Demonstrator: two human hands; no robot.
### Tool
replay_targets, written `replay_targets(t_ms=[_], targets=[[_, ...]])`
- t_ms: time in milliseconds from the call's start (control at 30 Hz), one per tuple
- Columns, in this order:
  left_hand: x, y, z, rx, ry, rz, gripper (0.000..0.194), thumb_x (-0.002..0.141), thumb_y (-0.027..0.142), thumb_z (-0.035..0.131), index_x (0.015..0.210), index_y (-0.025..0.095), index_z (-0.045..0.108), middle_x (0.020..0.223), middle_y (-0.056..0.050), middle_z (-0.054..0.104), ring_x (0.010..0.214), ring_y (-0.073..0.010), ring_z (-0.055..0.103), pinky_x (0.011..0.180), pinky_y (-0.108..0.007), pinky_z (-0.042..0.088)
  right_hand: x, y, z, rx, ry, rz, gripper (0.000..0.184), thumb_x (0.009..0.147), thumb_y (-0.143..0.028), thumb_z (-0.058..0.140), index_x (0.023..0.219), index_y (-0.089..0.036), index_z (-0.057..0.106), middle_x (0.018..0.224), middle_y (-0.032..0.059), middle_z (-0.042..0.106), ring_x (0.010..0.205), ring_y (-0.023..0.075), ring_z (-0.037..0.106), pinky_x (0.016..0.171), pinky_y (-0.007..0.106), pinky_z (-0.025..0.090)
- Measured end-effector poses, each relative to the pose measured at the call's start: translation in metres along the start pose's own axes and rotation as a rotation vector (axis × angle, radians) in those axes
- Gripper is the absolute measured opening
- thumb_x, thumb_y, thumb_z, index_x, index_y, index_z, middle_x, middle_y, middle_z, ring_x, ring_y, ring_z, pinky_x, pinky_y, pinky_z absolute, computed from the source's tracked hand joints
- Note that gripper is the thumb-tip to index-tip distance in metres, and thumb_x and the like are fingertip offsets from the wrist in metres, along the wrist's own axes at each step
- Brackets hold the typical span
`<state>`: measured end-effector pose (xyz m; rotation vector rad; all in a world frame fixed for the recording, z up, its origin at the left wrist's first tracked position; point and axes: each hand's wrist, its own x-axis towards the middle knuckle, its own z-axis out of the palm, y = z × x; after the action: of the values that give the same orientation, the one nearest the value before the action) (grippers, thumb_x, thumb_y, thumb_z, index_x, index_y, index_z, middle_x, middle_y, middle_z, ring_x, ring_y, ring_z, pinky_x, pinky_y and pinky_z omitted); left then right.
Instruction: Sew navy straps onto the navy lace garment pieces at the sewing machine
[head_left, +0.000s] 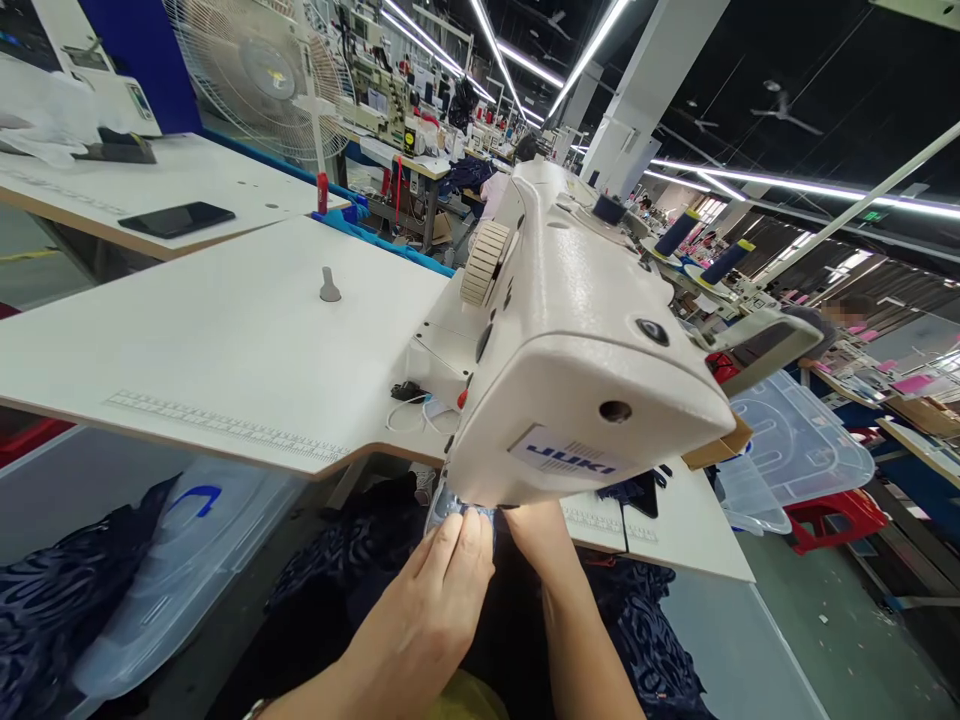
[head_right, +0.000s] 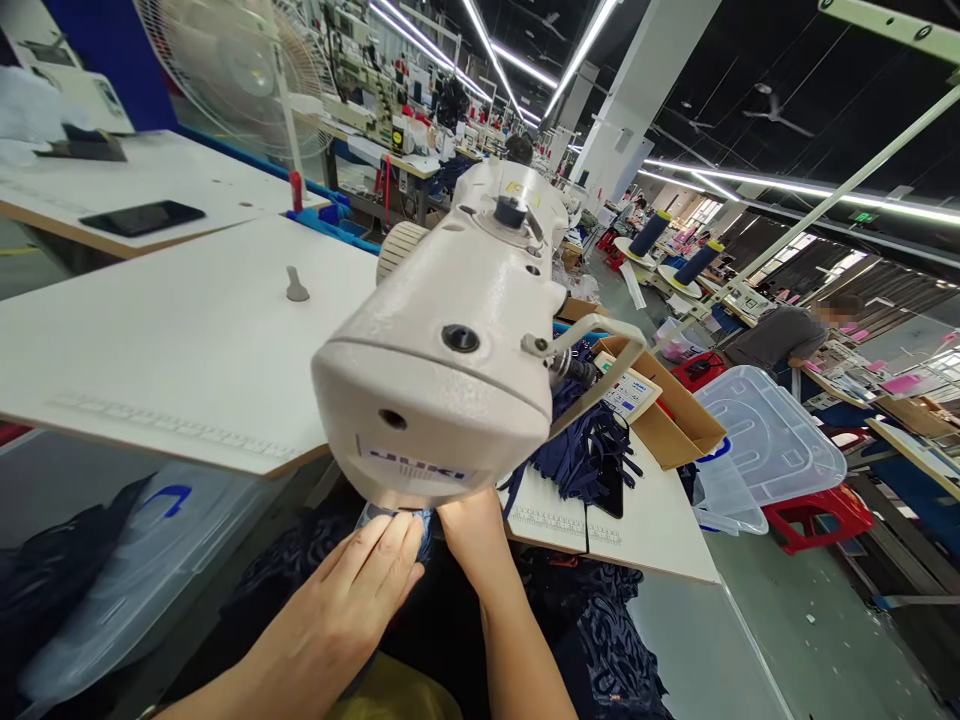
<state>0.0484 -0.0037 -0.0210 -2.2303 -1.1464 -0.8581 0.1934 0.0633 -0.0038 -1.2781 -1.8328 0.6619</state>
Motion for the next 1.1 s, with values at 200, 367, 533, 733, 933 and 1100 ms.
replay_targets(t_ms=[200, 367, 533, 733, 933, 1100], targets=[[-0.005, 0.000, 0.000, 0.012, -0.013, -0.033, 0.033, 0.089, 0.025, 0.056, 0.115, 0.004, 0.059, 0.109, -0.013, 0.068, 0.102, -0.0242, 0.060, 0.096, -0.037, 0.041, 0.000, -0.003, 0.001, -0.028, -0.028, -0.001, 0.026, 0.084, -0.023, 0.052, 0.098, -0.024, 0.074, 0.105, 0.0051, 0.073, 0.110, 0.0271, 0.060, 0.105, 0.045, 0.040], [-0.006, -0.005, -0.002, -0.010, 0.003, -0.073, 0.028, 0.093, 0.023, 0.050, 0.113, 0.007, 0.061, 0.105, -0.010, 0.070, 0.096, -0.0228, 0.061, 0.087, -0.035, 0.042, 0.003, -0.006, 0.003, -0.009, -0.028, 0.025, 0.025, 0.083, -0.023, 0.052, 0.097, -0.023, 0.074, 0.103, 0.0048, 0.073, 0.107, 0.0276, 0.061, 0.106, 0.045, 0.038], [-0.006, -0.008, -0.002, -0.028, 0.031, -0.044, 0.027, 0.094, 0.021, 0.047, 0.112, 0.008, 0.062, 0.104, -0.008, 0.070, 0.097, -0.0202, 0.061, 0.090, -0.034, 0.040, 0.001, -0.001, 0.005, 0.013, 0.014, 0.046, 0.021, 0.082, -0.024, 0.055, 0.091, -0.022, 0.074, 0.098, 0.0059, 0.074, 0.102, 0.0278, 0.064, 0.104, 0.046, 0.040], [-0.010, -0.005, 0.001, -0.053, 0.039, -0.052, 0.028, 0.092, 0.018, 0.050, 0.115, 0.008, 0.061, 0.108, -0.009, 0.069, 0.100, -0.0209, 0.061, 0.095, -0.034, 0.039, 0.002, 0.001, 0.006, 0.056, 0.005, 0.030, 0.024, 0.083, -0.024, 0.054, 0.097, -0.024, 0.073, 0.095, 0.0056, 0.074, 0.106, 0.0268, 0.063, 0.103, 0.045, 0.042], [-0.007, -0.005, -0.002, -0.075, 0.008, -0.031, 0.028, 0.092, 0.016, 0.049, 0.116, 0.008, 0.059, 0.111, -0.009, 0.068, 0.103, -0.0213, 0.061, 0.096, -0.035, 0.039, 0.002, -0.005, 0.007, 0.175, 0.101, 0.117, 0.032, 0.079, -0.022, 0.060, 0.110, -0.021, 0.069, 0.104, 0.0087, 0.072, 0.113, 0.0274, 0.059, 0.104, 0.045, 0.041], [-0.002, -0.008, -0.005, -0.072, -0.017, 0.014, 0.029, 0.094, 0.014, 0.042, 0.114, 0.006, 0.061, 0.110, -0.010, 0.069, 0.102, -0.0217, 0.061, 0.094, -0.035, 0.039, 0.002, -0.010, 0.008, 0.210, 0.094, 0.118, 0.032, 0.076, -0.016, 0.056, 0.104, -0.020, 0.071, 0.101, 0.0070, 0.073, 0.109, 0.0255, 0.062, 0.102, 0.041, 0.042]])
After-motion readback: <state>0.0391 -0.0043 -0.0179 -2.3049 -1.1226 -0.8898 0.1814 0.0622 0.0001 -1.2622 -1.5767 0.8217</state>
